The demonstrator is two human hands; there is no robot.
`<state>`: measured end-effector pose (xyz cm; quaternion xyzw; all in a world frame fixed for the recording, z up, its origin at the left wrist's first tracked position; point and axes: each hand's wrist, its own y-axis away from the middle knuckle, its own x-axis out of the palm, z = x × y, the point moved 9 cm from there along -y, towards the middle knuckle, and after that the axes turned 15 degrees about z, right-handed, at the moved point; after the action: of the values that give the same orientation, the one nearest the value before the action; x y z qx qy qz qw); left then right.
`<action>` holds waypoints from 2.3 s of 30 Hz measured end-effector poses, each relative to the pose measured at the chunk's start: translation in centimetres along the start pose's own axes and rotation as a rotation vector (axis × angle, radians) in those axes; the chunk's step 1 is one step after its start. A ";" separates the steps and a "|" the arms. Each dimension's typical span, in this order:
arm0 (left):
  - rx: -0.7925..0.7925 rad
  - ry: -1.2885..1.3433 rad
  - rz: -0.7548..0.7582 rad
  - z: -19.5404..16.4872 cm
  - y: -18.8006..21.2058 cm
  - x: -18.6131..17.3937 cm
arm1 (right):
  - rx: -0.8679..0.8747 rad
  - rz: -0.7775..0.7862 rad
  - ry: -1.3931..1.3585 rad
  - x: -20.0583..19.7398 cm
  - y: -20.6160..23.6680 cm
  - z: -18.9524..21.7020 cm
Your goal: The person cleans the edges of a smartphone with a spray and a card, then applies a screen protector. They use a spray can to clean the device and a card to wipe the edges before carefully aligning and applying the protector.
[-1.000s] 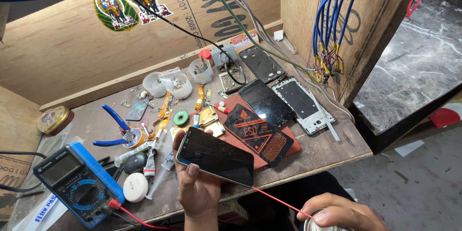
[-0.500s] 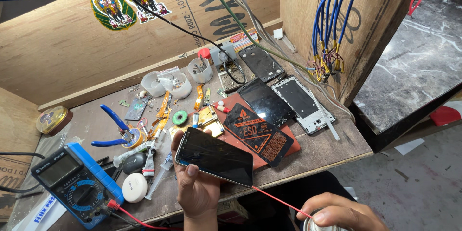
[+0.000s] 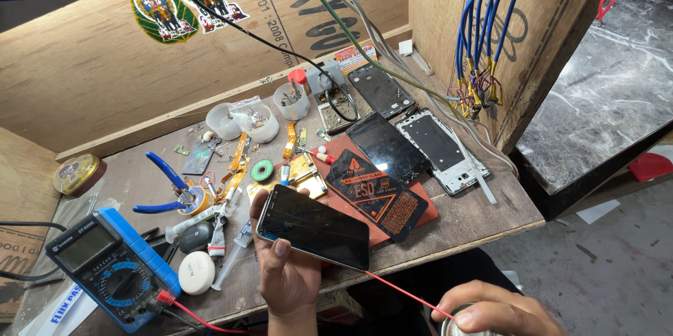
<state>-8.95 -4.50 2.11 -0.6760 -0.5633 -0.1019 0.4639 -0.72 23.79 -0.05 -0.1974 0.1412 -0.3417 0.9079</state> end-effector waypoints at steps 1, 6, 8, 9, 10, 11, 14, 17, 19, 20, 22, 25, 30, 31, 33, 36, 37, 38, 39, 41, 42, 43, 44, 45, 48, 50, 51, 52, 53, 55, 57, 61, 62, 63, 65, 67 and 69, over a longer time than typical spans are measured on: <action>-0.002 -0.004 0.004 0.0 0.0 0.0 | 0.004 0.004 0.000 0.1 -0.1 0.0; -0.007 -0.043 0.018 0.1 0.0 0.2 | -0.031 0.012 0.044 0.3 -0.8 0.5; -0.007 -0.061 0.015 0.1 0.0 0.1 | -0.052 -0.001 0.028 0.3 -1.1 0.6; -0.010 -0.070 0.013 0.1 0.0 0.1 | -0.062 -0.008 0.020 0.3 -1.2 0.6; -0.012 -0.078 0.010 0.2 0.0 0.1 | -0.052 0.005 0.028 0.4 -1.3 0.7; -0.013 -0.082 0.012 0.2 0.0 0.1 | -0.043 0.019 0.037 0.5 -1.3 0.6; -0.014 -0.094 0.019 0.2 0.0 0.2 | -0.047 0.018 0.025 0.5 -1.3 0.3; -0.015 -0.105 0.025 0.2 0.0 0.3 | -0.050 0.002 0.018 0.5 -1.0 0.0; -0.017 -0.111 0.022 0.2 0.0 0.3 | -0.043 0.008 0.032 0.5 -0.9 -0.2; -0.020 -0.111 0.016 0.2 0.0 0.3 | -0.036 0.019 0.045 0.5 -0.9 -0.4; -0.025 -0.113 0.006 0.2 0.1 0.2 | -0.038 0.030 0.049 0.6 -0.9 -0.5; -0.011 -0.089 0.017 0.2 0.0 0.2 | -0.048 0.023 0.021 0.6 -1.0 -0.4; -0.014 -0.085 0.010 0.2 0.1 0.0 | -0.065 -0.018 0.030 0.3 -0.9 0.0; -0.012 -0.088 0.008 0.2 0.1 0.0 | -0.068 -0.025 0.026 0.2 -0.9 0.0; -0.011 -0.090 0.015 0.2 0.0 0.1 | -0.072 -0.041 0.017 0.1 -0.9 0.0; -0.021 -0.100 0.009 0.3 0.0 0.1 | -0.075 -0.036 -0.012 0.3 -0.9 0.0; -0.025 -0.105 0.004 0.3 0.0 0.1 | -0.074 -0.018 -0.007 0.4 -1.0 -0.1; -0.020 -0.107 0.005 0.3 0.0 0.2 | -0.072 0.000 -0.002 0.5 -1.1 -0.1; -0.016 -0.110 0.006 0.3 -0.1 0.2 | -0.071 0.018 0.003 0.6 -1.2 -0.1; -0.011 -0.121 0.007 0.2 -0.1 0.2 | -0.068 0.012 0.020 0.6 -1.4 0.0; -0.012 -0.128 0.007 0.2 -0.1 0.2 | -0.067 0.008 0.028 0.6 -1.4 0.1; -0.012 -0.134 0.007 0.2 -0.1 0.3 | -0.074 0.002 0.029 0.6 -1.5 0.3; -0.015 -0.138 0.005 0.2 -0.1 0.2 | -0.082 -0.005 0.031 0.6 -1.6 0.4; -0.018 -0.142 0.003 0.2 -0.1 0.2 | -0.091 -0.011 0.033 0.6 -1.7 0.5; -0.018 -0.153 0.010 0.1 -0.1 0.3 | -0.084 -0.002 0.037 0.7 -2.0 0.5; -0.021 -0.156 0.008 0.2 -0.1 0.3 | -0.078 -0.009 0.047 0.7 -2.0 0.6; -0.023 -0.158 0.005 0.2 -0.1 0.3 | -0.077 -0.013 0.052 0.7 -2.0 0.5; -0.026 -0.161 0.001 0.2 -0.1 0.3 | -0.082 -0.016 0.025 0.6 -1.9 0.5; -0.027 -0.162 0.003 0.2 -0.1 0.3 | -0.086 -0.020 -0.002 0.6 -1.9 0.5; -0.026 -0.164 0.008 0.2 -0.1 0.4 | -0.094 -0.021 -0.027 0.5 -1.8 0.5; -0.028 -0.166 0.008 0.2 -0.1 0.4 | -0.099 -0.019 -0.026 0.5 -1.8 0.5; -0.025 -0.172 0.018 0.2 -0.2 0.4 | -0.092 -0.008 0.002 0.6 -2.0 0.7; -0.026 -0.175 0.021 0.2 -0.1 0.5 | -0.095 -0.009 -0.002 0.6 -2.1 0.7; -0.027 -0.178 0.023 0.2 -0.2 0.5 | -0.098 -0.010 -0.006 0.6 -2.2 0.8; -0.027 -0.180 0.026 0.2 -0.2 0.5 | -0.091 -0.009 0.000 0.6 -2.3 0.9; -0.028 -0.181 0.025 0.2 -0.1 0.5 | -0.086 0.003 0.014 0.6 -2.3 1.0; -0.031 -0.179 0.021 0.3 -0.1 0.4 | -0.085 0.028 0.038 0.7 -2.3 0.9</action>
<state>-9.05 -4.02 2.29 -0.6954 -0.5937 -0.0448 0.4024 -1.16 21.94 1.70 -0.2274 0.1755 -0.3262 0.9006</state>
